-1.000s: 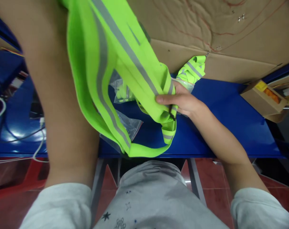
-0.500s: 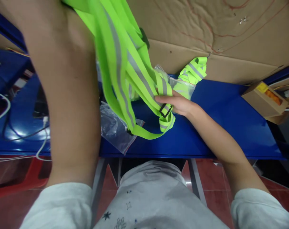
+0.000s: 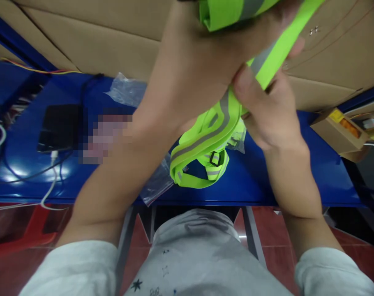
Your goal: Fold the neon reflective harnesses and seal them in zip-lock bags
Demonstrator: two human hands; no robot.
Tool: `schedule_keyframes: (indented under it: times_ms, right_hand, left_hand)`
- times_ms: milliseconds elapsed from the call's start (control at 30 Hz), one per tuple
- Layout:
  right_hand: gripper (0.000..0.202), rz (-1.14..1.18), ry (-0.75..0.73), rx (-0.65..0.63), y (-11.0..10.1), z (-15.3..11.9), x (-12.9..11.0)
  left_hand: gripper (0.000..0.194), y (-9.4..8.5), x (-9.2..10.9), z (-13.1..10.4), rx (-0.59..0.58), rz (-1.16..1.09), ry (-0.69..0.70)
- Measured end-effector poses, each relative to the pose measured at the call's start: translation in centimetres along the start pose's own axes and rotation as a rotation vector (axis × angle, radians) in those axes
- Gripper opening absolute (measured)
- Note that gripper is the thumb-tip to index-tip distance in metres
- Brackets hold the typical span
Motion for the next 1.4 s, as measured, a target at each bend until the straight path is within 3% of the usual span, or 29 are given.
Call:
schedule_keyframes:
  times_ms: [100,133,200,267,367,467,600,667,767,867,933,1033,1100,1167,1267,1400]
  right_hand:
    - [0.019,0.165,-0.062,-0.014,1.0,-0.3,0.1]
    - [0.016,0.2,-0.07,-0.038,1.0,-0.4,0.2]
    - [0.017,0.223,-0.059,-0.073,0.8,-0.5,0.4]
    - [0.02,0.199,-0.04,-0.14,0.6,-0.7,0.5]
    - [0.02,0.125,0.013,-0.292,0.3,-0.7,0.6]
    - [0.026,0.112,0.036,-0.394,0.0,-0.7,0.8]
    - [0.021,0.183,0.017,-0.465,-0.6,-1.1,0.6]
    - [0.022,0.162,0.011,-0.437,-1.0,-1.3,0.5]
    - [0.022,0.067,0.025,-0.311,-1.5,-1.1,0.8]
    - [0.025,-0.014,0.048,-0.239,-2.0,-0.3,1.5]
    - [0.029,-0.056,0.061,-0.225,-2.6,0.1,2.0]
    - [0.034,-0.128,0.026,-0.176,-4.0,0.2,1.9]
    - [0.036,-0.193,-0.094,-0.083,-5.3,-0.3,1.3]
    - [0.046,-0.224,-0.213,0.034,-6.6,-1.0,0.4]
    - [0.047,-0.254,-0.186,0.157,-7.6,-1.7,-0.4]
    - [0.034,-0.363,-0.22,0.1,-7.4,-1.7,-0.4]
  left_hand:
    - [0.023,0.2,-0.4,-0.9,-0.098,-0.183,0.041]
    - [0.013,0.1,-0.6,-0.8,-0.133,-0.236,0.048]
    - [0.013,-0.3,-0.9,-0.4,-0.192,-0.286,0.059]
    - [0.024,-0.6,-1.0,0.2,-0.22,-0.3,0.017]
    - [0.051,-0.6,-0.4,0.8,-0.219,-0.363,-0.179]
    - [0.061,-0.6,0.6,1.0,-0.262,-0.447,-0.333]
    - [0.065,-1.5,0.6,1.5,-0.363,-0.479,-0.316]
    - [0.061,-2.2,-0.3,2.1,-0.352,-0.396,-0.267]
    - [0.047,-3.0,-2.4,3.0,-0.217,-0.321,-0.269]
    - [0.032,-2.8,-3.8,3.3,-0.076,-0.411,-0.24]
    - [0.024,-2.2,-4.1,3.0,-0.051,-0.472,-0.194]
    - [0.013,-1.4,-4.2,2.2,-0.071,-0.508,-0.121]
    - [0.01,-1.2,-4.5,1.8,-0.136,-0.494,-0.084]
    - [0.016,-1.2,-4.9,1.6,-0.24,-0.441,-0.068]
    - [0.028,-1.3,-5.7,1.4,-0.317,-0.294,-0.03]
    - [0.039,-1.1,-6.4,1.3,-0.304,-0.241,-0.03]
Point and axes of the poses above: each hand's wrist, its own z-axis towards the middle knuckle, its own y-axis out of the palm, x = y × z, the point moved 1 cm from there along z, towards the middle knuckle, and after that the axes turned 14 degrees about -z, right-handed, at the moved point
